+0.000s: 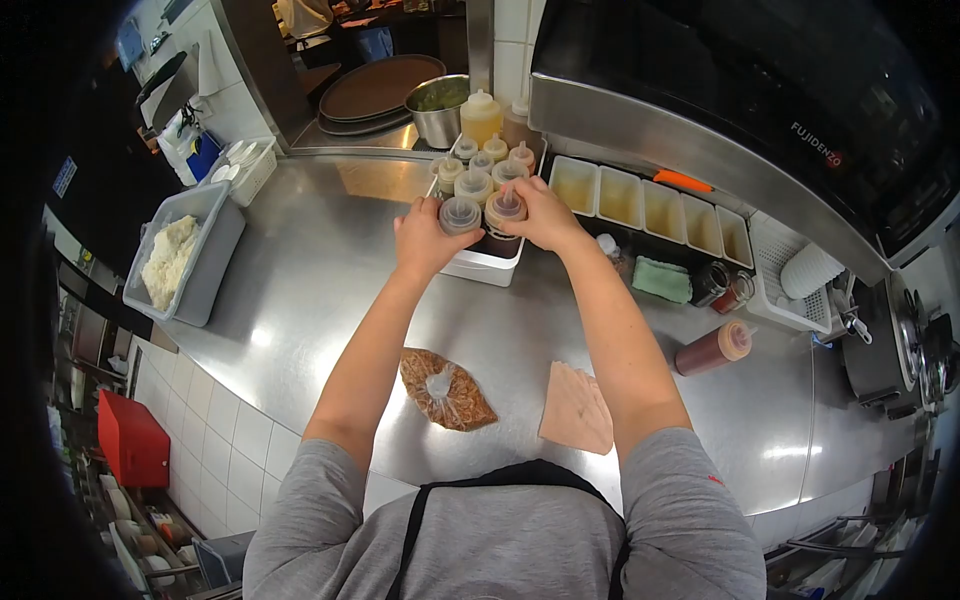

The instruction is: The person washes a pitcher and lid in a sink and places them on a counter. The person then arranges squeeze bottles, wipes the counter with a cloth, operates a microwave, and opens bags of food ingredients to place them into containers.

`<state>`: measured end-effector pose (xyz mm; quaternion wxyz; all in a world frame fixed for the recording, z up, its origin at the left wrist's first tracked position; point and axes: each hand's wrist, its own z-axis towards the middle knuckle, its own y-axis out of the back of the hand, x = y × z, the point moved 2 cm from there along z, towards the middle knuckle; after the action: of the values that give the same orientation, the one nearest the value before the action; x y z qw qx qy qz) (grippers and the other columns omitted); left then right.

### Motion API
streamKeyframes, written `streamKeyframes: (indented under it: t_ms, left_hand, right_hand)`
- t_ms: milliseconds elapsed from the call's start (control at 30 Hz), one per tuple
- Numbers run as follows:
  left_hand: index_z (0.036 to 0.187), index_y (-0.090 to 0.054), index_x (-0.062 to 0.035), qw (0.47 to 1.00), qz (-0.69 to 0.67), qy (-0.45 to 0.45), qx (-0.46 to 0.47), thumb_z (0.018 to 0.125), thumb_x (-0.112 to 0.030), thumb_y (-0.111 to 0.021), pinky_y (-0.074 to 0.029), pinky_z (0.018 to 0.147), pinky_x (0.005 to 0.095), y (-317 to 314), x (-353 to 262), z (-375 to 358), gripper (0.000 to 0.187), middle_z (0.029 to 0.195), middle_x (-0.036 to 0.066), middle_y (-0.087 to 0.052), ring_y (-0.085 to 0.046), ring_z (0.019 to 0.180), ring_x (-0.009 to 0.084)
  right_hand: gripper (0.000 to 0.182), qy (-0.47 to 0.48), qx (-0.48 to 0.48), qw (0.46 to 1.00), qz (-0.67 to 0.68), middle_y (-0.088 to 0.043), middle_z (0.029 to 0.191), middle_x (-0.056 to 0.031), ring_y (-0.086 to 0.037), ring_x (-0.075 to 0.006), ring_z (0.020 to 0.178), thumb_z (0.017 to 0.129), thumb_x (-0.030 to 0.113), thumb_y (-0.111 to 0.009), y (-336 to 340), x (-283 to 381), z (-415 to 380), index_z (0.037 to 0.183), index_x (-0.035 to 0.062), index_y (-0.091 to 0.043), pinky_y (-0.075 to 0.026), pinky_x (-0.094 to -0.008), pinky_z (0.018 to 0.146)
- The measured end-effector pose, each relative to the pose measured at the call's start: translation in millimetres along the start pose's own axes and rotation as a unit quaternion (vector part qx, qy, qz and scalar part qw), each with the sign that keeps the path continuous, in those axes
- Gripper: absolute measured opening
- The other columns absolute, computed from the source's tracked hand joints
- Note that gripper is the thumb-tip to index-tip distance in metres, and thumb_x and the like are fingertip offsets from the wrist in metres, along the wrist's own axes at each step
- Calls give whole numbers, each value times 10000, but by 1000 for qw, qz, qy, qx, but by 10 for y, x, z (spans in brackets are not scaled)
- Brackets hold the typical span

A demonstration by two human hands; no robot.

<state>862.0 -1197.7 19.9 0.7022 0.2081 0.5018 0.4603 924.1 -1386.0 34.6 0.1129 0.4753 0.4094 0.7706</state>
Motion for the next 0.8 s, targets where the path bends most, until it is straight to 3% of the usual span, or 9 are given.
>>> streamKeyframes:
  t_ms: [333,433,533,567,633,667,700,733,800]
  left_hand:
    - [890,-531,-28,998,-28,-7,-63,524,-456,-789,-344,842,424,-183,-9,-98,620,922,105,-560,-541,899,250]
    - [883,-518,-24,997,-31,-22,-67,529,-464,-788,-362,811,429,-180,13,-94,626,914,108,-554,-542,879,271]
    - [899,-512,-12,999,-43,-26,-16,546,-424,-799,-403,775,404,-106,111,-42,613,907,116,-548,-547,852,273]
    - [931,-515,-1,990,-122,-42,62,576,-373,-792,-421,772,377,-83,201,8,583,914,109,-550,-552,852,252]
    - [963,-518,10,967,-201,-61,142,606,-321,-785,-439,769,349,36,317,108,555,921,101,-551,-557,853,231]
    - [1046,-505,14,943,-230,-47,236,661,-243,-743,-432,802,301,143,324,157,520,953,85,-560,-549,878,189]
    - [1128,-491,18,909,-255,-33,328,717,-166,-700,-425,836,253,203,347,214,496,985,70,-568,-541,903,146]
    - [1128,-491,18,909,-254,-36,330,717,-166,-700,-425,836,253,210,409,289,496,985,70,-568,-541,903,146]
    - [1169,-506,-10,832,-332,-13,445,749,-100,-648,-428,815,251,175,481,401,452,970,39,-576,-542,898,136]
  right_hand:
    - [507,-8,67,996,62,-446,1124,-76,-471,-214,1065,691,172,-737,35,-50,2,1132,102,-497,-398,-341,914]
    - [577,11,16,996,85,-415,1198,-98,-444,-250,1118,683,216,-750,-48,-48,-103,1180,104,-478,-379,-359,946]
    - [730,76,-130,989,4,-359,1287,-118,-357,-317,1213,616,351,-787,-110,98,-127,1234,140,-461,-335,-407,988]
    - [730,75,-130,989,4,-359,1287,-118,-357,-317,1213,616,351,-787,-162,141,-117,1234,140,-461,-335,-407,988]
    - [767,76,-174,981,-42,-351,1294,-117,-325,-324,1225,576,436,-786,-233,245,-119,1223,158,-483,-214,-528,1027]
    - [695,65,-181,980,-57,-327,1339,-89,-234,-318,1286,554,452,-791,-278,293,-135,1139,153,-565,-93,-623,1020]
    - [695,63,-185,979,-58,-327,1339,-89,-234,-318,1286,554,452,-791,-315,319,-130,1139,153,-565,-93,-623,1020]
    - [642,52,-185,978,-76,-312,1358,-84,-186,-318,1307,550,451,-792,-356,336,-121,1083,148,-600,-68,-638,1016]
    - [519,20,-188,978,-84,-250,1411,-77,-75,-324,1348,555,436,-793,-413,354,-99,959,137,-664,-26,-651,1016]
